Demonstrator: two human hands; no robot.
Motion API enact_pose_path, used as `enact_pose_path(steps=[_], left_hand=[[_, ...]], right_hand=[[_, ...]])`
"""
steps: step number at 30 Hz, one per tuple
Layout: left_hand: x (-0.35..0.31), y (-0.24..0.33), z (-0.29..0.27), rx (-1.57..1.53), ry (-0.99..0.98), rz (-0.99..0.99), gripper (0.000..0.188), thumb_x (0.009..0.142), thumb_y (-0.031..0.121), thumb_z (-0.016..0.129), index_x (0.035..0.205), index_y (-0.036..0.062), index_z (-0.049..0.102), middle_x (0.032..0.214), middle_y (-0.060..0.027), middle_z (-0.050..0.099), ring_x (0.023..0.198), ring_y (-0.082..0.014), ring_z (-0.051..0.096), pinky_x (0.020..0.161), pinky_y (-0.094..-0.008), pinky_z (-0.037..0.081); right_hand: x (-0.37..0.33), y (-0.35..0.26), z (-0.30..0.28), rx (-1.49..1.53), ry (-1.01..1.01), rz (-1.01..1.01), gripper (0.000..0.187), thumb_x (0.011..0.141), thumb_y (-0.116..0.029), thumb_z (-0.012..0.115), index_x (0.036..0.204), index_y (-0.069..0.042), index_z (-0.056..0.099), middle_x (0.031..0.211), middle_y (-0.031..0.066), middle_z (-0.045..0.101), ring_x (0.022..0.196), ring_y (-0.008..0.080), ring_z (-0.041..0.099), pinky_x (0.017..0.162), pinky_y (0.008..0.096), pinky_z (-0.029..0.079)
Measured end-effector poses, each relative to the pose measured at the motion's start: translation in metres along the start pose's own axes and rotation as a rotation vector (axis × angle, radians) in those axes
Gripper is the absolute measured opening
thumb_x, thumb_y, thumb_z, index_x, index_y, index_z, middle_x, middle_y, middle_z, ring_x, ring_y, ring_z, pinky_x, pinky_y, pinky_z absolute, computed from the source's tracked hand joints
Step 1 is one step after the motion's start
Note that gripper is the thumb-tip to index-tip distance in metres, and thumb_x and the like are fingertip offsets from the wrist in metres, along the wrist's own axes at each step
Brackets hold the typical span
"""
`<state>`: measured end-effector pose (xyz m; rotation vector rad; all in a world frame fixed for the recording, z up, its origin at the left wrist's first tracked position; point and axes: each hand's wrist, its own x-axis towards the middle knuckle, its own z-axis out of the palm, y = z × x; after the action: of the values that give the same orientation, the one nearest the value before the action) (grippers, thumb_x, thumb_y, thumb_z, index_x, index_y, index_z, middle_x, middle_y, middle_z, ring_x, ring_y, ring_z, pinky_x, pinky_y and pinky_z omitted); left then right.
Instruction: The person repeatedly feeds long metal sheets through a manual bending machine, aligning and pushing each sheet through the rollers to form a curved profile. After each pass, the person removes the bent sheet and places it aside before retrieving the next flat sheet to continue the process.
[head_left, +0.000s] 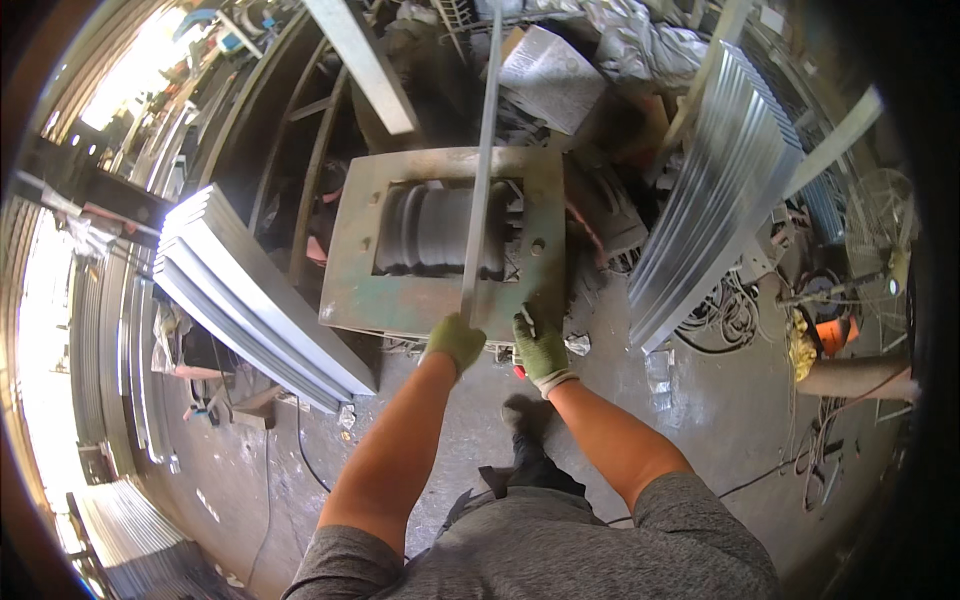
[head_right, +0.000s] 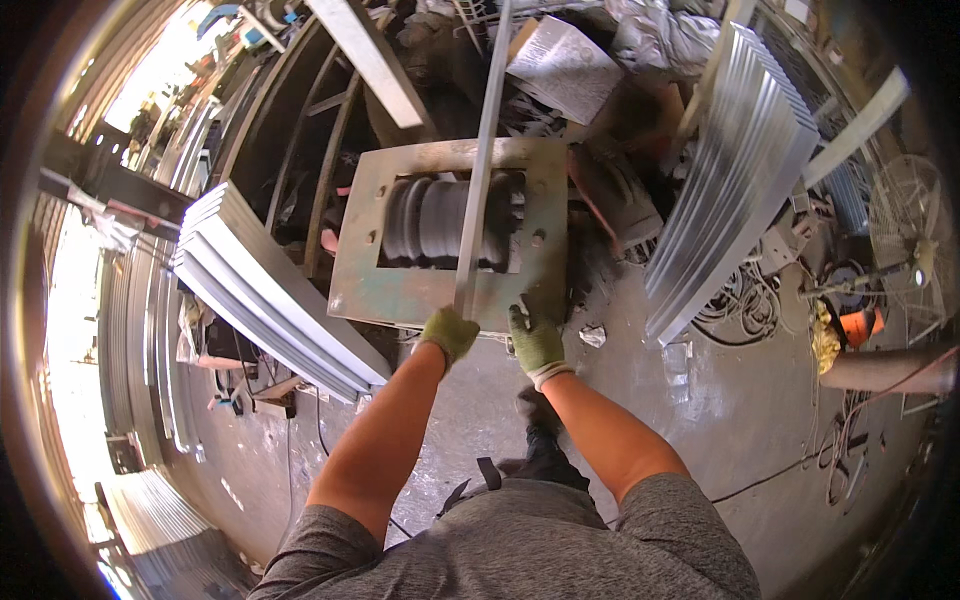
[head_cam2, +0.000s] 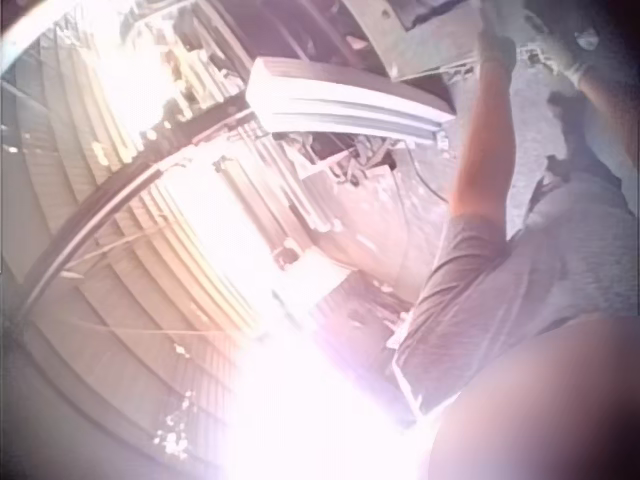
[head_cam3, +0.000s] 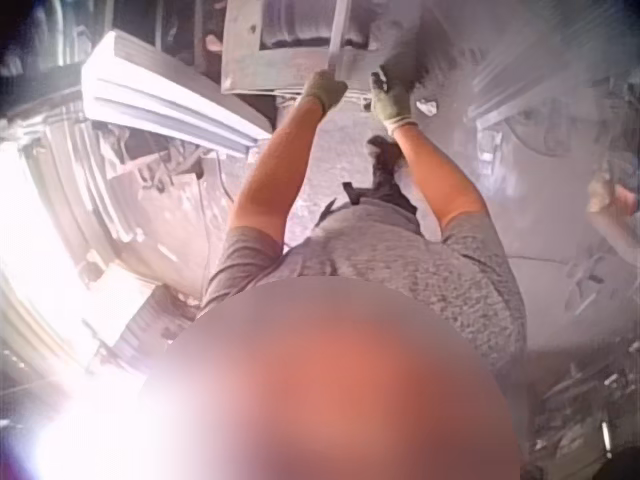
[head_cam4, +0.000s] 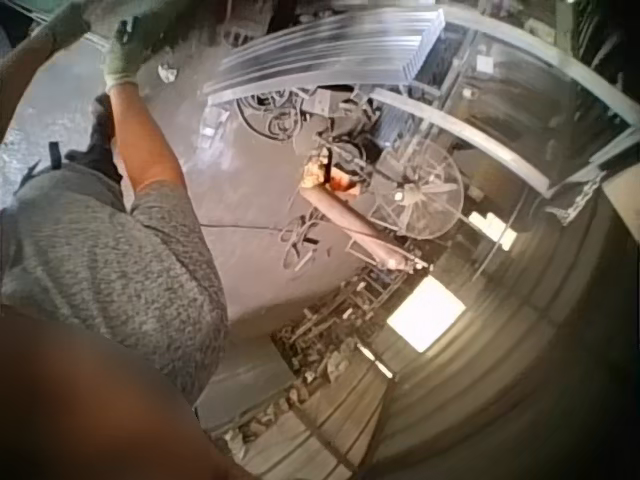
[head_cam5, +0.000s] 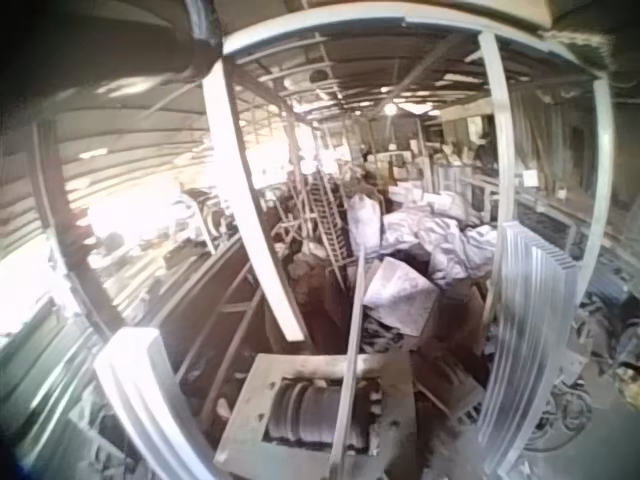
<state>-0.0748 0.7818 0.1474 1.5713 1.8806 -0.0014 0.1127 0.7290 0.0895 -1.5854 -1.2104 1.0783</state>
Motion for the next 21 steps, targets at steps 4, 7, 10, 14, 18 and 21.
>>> enact_pose_path(steps=[4,7,10,14,18,21], left_hand=[[-0.063,-0.034,0.029,-0.14,-0.033,-0.049,0.045,0.086,0.024,0.064,0.12,-0.0048,0.07,0.116,-0.0372,0.072,0.116,-0.0522,0.069,0.102,-0.055,0.056],[-0.114,-0.06,0.058,-0.222,0.017,-0.072,0.033,0.087,0.022,0.064,0.113,0.0034,0.072,0.105,-0.0315,0.075,0.105,-0.0508,0.072,0.091,-0.054,0.058],[-0.162,-0.088,0.08,-0.26,0.005,-0.052,0.032,0.087,0.021,0.065,0.114,0.0041,0.07,0.102,-0.0307,0.075,0.103,-0.0519,0.071,0.089,-0.0549,0.058],[-0.233,-0.121,0.1,-0.301,-0.041,-0.082,0.035,0.087,0.022,0.067,0.118,0.0063,0.068,0.103,-0.0296,0.075,0.105,-0.0517,0.071,0.09,-0.0548,0.058],[-0.297,-0.151,0.109,-0.479,-0.191,-0.137,0.049,0.088,0.035,0.08,0.128,0.0085,0.067,0.108,-0.0263,0.078,0.108,-0.046,0.074,0.092,-0.051,0.059],[-0.33,-0.179,0.126,-0.503,-0.118,-0.088,0.057,0.085,0.044,0.087,0.127,0.0106,0.067,0.109,-0.0225,0.079,0.107,-0.0431,0.076,0.09,-0.0481,0.059]], right_hand=[[0.026,-0.025,0.004,-0.094,0.141,-0.211,0.049,0.107,-0.03,0.066,0.144,0.002,0.062,0.14,0.0258,0.069,0.128,0.0417,0.067,0.111,0.0434,0.052],[0.055,-0.06,0.017,-0.193,0.205,-0.425,0.048,0.105,-0.027,0.067,0.144,0.001,0.06,0.139,0.025,0.069,0.127,0.0424,0.066,0.112,0.046,0.051],[0.067,-0.091,0.021,-0.555,0.251,-0.655,0.048,0.103,-0.024,0.068,0.144,0.0,0.059,0.14,0.0249,0.067,0.128,0.0425,0.065,0.114,0.0493,0.049],[0.084,-0.111,0.05,-0.652,0.141,-0.834,0.053,0.099,-0.033,0.071,0.141,-0.002,0.063,0.148,0.0209,0.062,0.139,0.041,0.057,0.116,0.0524,0.047],[0.06,-0.094,0.066,-0.864,-0.084,-0.853,0.051,0.102,-0.036,0.066,0.144,-0.006,0.064,0.156,0.0186,0.059,0.148,0.0398,0.049,0.125,0.0509,0.037],[0.016,-0.075,0.073,-0.883,-0.121,-0.889,0.033,0.102,-0.03,0.063,0.124,-0.007,0.072,0.138,0.0131,0.069,0.146,0.0413,0.05,0.123,0.0535,0.038]])
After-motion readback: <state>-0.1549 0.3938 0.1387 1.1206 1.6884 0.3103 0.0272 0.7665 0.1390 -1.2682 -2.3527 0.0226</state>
